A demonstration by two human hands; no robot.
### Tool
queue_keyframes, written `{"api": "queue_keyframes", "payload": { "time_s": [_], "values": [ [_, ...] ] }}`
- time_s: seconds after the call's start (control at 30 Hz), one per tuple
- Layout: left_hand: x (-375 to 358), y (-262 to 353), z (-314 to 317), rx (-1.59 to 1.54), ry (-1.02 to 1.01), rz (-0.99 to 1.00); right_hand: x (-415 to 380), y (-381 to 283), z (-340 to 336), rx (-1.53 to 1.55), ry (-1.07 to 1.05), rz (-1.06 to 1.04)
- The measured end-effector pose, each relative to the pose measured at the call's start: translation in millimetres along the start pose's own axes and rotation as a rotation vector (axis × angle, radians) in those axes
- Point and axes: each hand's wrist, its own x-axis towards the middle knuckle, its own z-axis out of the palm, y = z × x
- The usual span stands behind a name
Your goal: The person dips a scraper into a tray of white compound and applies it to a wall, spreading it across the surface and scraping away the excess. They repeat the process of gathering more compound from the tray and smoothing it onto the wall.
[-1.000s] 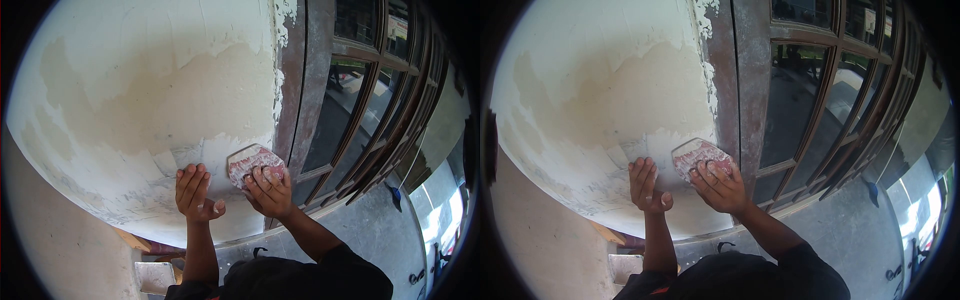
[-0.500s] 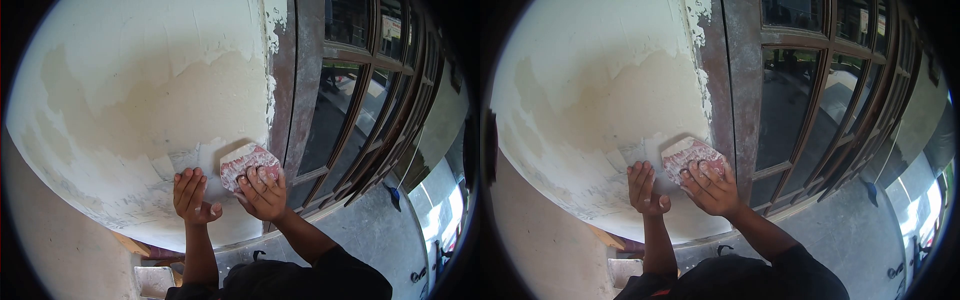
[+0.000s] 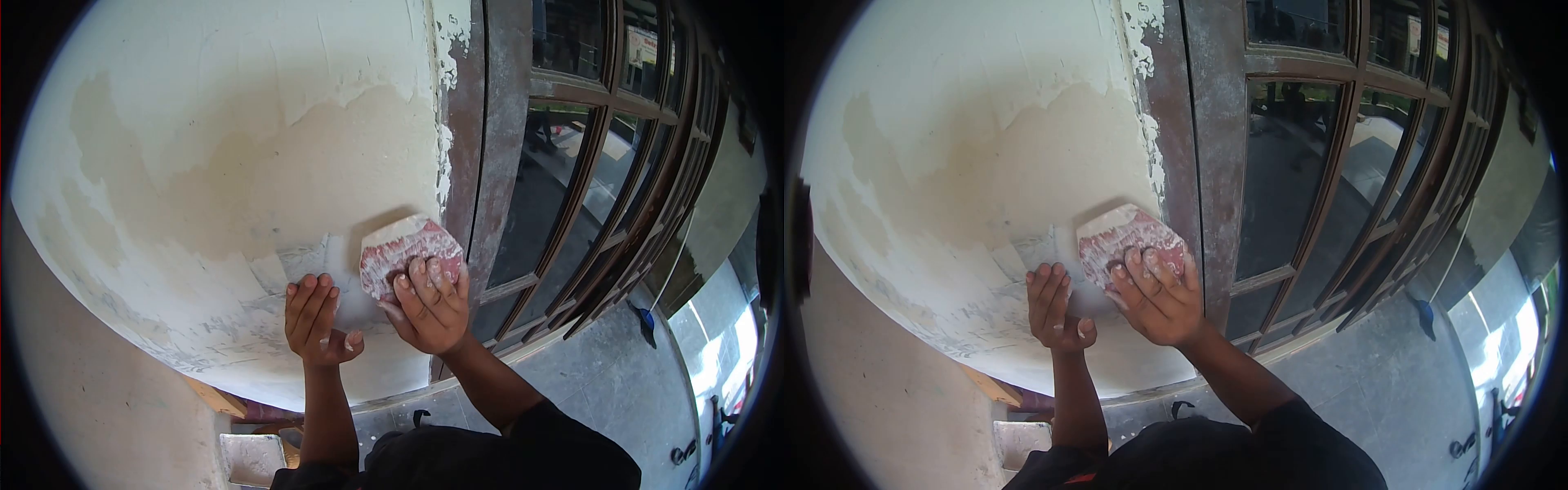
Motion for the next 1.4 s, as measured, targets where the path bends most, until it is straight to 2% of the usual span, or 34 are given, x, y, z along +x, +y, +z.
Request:
{"api": "queue_keyframes", "payload": {
  "time_s": [0.1, 0.33, 0.43, 0.57, 0.77, 0.87, 0.97, 1.23, 1.4],
  "values": [
    [0, 0, 0, 0.000, 0.000, 0.002, 20, 8, 4, -0.021, 0.033, 0.031],
    [-3, -2, -1, 0.035, -0.044, 0.041, -25, -5, 0, 0.000, -0.051, 0.065],
    [-2, -1, -2, 0.053, -0.053, 0.038, 10, -2, 1, -0.030, 0.061, 0.038],
    [-2, -1, -1, 0.050, -0.037, 0.033, 30, 9, 10, -0.077, 0.019, 0.076],
    [-1, -1, -1, 0.054, -0.035, 0.038, -33, -7, 2, 0.008, -0.095, 0.112],
    [-2, 0, -2, 0.050, -0.044, 0.045, -7, -5, 0, -0.006, 0.019, 0.030],
    [-1, 0, -1, 0.057, -0.043, 0.038, 25, 1, 3, -0.067, 0.014, 0.109],
    [-1, 0, 2, -0.001, 0.018, 0.006, -44, -16, -5, -0.009, -0.100, 0.134],
    [-2, -1, -2, 0.040, -0.049, 0.041, 12, -2, 5, -0.068, 0.039, 0.070]
  ]
}}
